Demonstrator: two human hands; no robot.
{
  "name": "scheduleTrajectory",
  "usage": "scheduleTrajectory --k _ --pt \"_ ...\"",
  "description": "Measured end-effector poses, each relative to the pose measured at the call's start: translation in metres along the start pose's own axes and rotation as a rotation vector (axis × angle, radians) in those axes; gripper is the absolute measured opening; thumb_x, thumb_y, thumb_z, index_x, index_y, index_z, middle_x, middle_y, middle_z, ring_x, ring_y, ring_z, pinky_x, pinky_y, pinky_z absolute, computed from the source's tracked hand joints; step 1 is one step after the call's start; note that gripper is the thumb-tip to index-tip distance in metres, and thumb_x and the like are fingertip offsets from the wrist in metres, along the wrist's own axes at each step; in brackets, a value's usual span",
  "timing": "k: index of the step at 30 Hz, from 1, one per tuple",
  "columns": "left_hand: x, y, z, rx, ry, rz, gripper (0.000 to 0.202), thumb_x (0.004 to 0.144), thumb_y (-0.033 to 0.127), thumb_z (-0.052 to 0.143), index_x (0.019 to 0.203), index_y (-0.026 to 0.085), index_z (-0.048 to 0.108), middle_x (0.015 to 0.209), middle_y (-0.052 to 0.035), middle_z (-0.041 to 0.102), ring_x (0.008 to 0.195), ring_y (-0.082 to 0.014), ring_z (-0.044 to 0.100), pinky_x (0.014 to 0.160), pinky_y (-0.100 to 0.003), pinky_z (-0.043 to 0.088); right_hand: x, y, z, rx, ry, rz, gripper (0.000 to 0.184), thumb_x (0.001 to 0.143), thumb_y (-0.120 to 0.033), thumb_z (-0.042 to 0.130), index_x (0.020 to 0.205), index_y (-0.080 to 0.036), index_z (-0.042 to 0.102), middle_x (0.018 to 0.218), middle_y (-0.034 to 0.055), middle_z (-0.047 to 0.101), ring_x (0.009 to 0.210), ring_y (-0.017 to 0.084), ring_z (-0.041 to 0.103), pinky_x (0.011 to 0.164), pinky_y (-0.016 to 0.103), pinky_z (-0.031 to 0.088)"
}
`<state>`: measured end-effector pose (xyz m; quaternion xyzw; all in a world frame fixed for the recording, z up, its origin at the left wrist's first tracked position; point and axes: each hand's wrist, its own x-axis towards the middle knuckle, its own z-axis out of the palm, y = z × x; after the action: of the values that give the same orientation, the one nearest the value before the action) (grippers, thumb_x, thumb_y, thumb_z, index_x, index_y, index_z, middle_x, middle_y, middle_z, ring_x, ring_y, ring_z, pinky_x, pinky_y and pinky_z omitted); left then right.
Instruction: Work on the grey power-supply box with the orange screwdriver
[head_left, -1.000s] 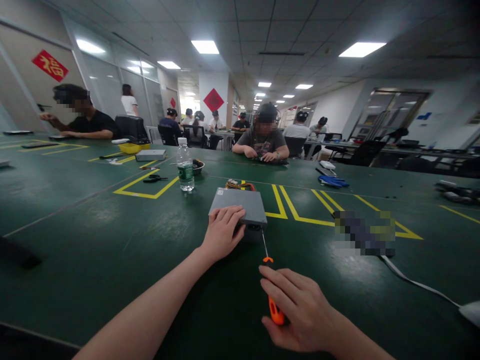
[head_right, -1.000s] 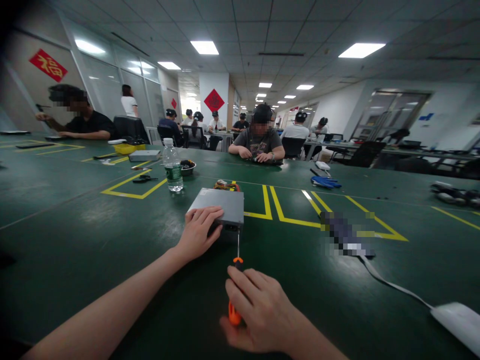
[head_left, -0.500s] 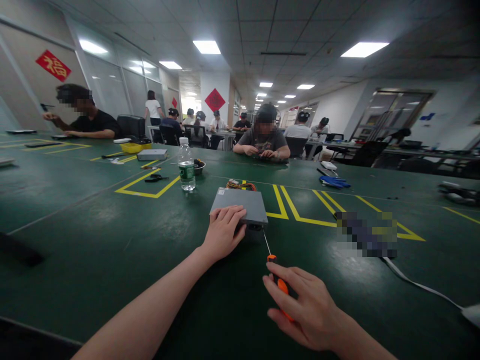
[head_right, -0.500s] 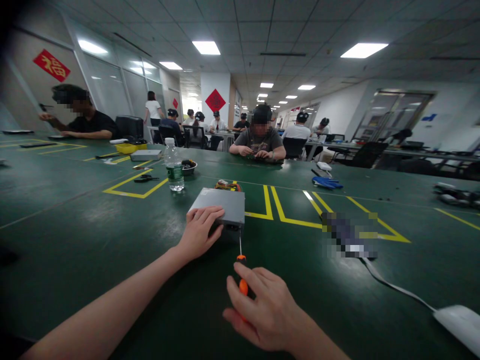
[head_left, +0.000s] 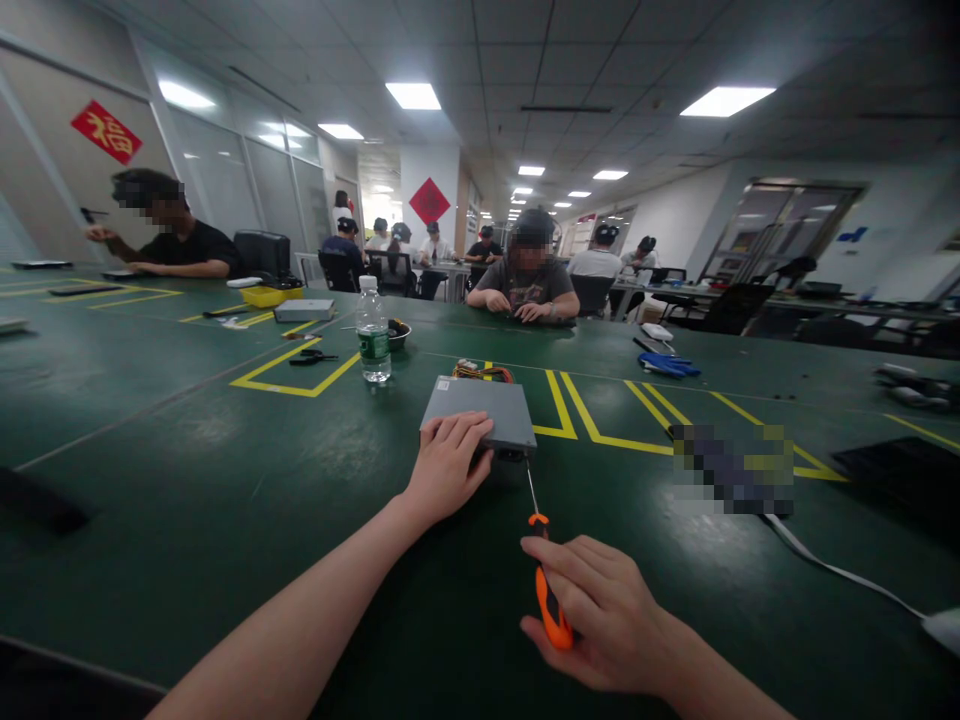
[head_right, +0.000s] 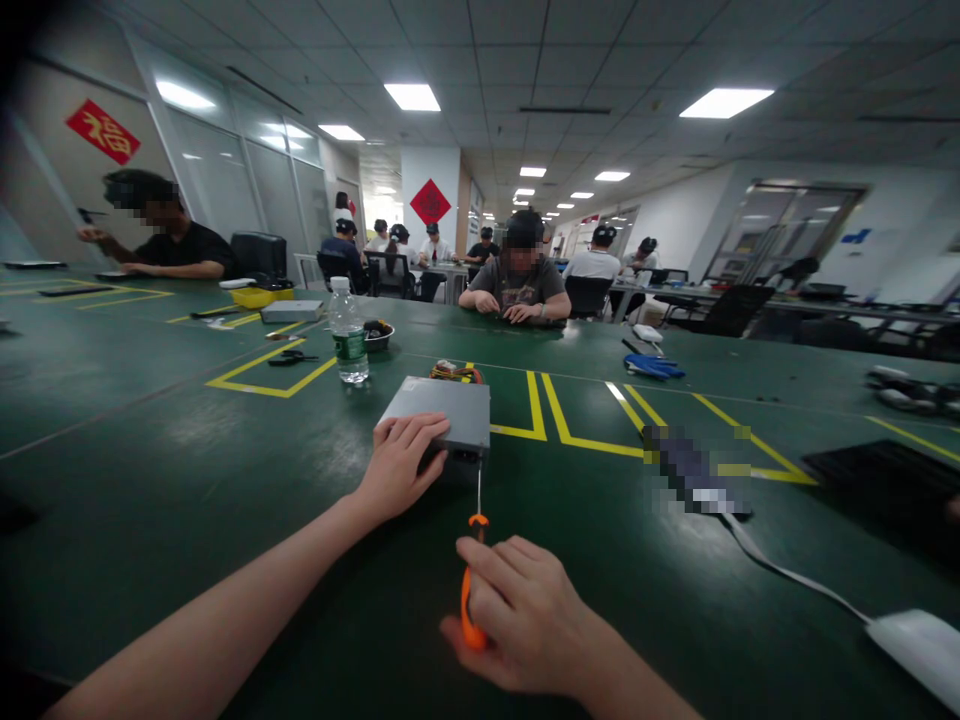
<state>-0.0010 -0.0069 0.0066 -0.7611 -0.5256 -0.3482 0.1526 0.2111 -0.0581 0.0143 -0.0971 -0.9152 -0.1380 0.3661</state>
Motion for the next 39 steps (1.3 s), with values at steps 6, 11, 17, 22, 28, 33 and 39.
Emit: scheduleTrajectory --k 6,11,17,22,28,33,39 --pt "0.0 -0.001 0.0 -0.011 -0.004 0.005 0.029 0.086 0.028 0.045 0.114 0.023 0.049 0.123 -0.0031 0.054 0.114 -0.0191 0.046 0.094 -0.038 0.028 0.003 -0.001 -0.004 0.013 -0.115 0.002 0.033 0.083 -0.036 0.042 0.105 -0.015 0.054 0.101 0.0162 0.062 0.082 0.022 0.061 0.065 0.033 0.05" --pt "0.0 0.0 0.0 -0.001 0.006 0.005 0.03 0.085 0.027 0.047 0.114 0.024 0.05 0.123 -0.0033 0.055 0.113 -0.0194 0.046 0.094 -0.038 0.029 0.004 -0.003 -0.002 0.006 -0.097 -0.043 0.024 0.08 -0.029 0.049 0.098 -0.013 0.054 0.1 0.0165 0.063 0.074 0.019 0.061 0.063 0.032 0.049" --pt "0.0 0.001 0.0 0.006 0.009 0.007 0.03 0.084 0.028 0.047 0.114 0.024 0.051 0.122 -0.0037 0.055 0.113 -0.0198 0.047 0.094 -0.038 0.03 0.003 -0.003 -0.003 0.023 0.003 0.022 0.016 0.078 -0.023 0.047 0.092 -0.016 0.05 0.091 0.013 0.065 0.071 0.017 0.06 0.058 0.028 0.049" --pt "0.0 0.0 0.001 -0.002 0.011 0.005 0.03 0.085 0.028 0.046 0.115 0.024 0.05 0.123 -0.0039 0.055 0.113 -0.02 0.046 0.094 -0.039 0.029 0.005 -0.001 -0.011 0.024 -0.124 0.04 0.034 0.082 -0.033 0.045 0.109 -0.015 0.054 0.098 0.0146 0.061 0.082 0.021 0.061 0.064 0.031 0.051" --pt "0.0 0.0 0.001 -0.006 0.0 0.002 0.03 0.085 0.028 0.046 0.114 0.024 0.05 0.123 -0.0034 0.054 0.114 -0.0197 0.046 0.094 -0.038 0.028 0.004 0.0 -0.009 0.043 -0.037 0.065 0.023 0.079 -0.026 0.048 0.095 -0.012 0.055 0.093 0.0139 0.064 0.077 0.019 0.062 0.06 0.028 0.051" --pt "0.0 0.0 0.001 -0.012 -0.012 -0.002 0.03 0.086 0.028 0.045 0.115 0.024 0.048 0.125 -0.0035 0.053 0.115 -0.02 0.045 0.094 -0.038 0.027 0.003 0.002 -0.008 0.109 -0.08 0.084 0.026 0.081 -0.034 0.046 0.094 -0.012 0.053 0.089 0.0135 0.063 0.079 0.019 0.062 0.062 0.028 0.051" --pt "0.0 -0.002 0.003 -0.012 -0.017 0.008 0.03 0.086 0.028 0.045 0.115 0.024 0.048 0.125 -0.0027 0.053 0.115 -0.0193 0.045 0.094 -0.038 0.026 0.004 0.003 -0.012 0.055 -0.185 0.035 0.036 0.086 -0.038 0.043 0.11 -0.014 0.053 0.103 0.0168 0.061 0.085 0.021 0.061 0.065 0.032 0.051"
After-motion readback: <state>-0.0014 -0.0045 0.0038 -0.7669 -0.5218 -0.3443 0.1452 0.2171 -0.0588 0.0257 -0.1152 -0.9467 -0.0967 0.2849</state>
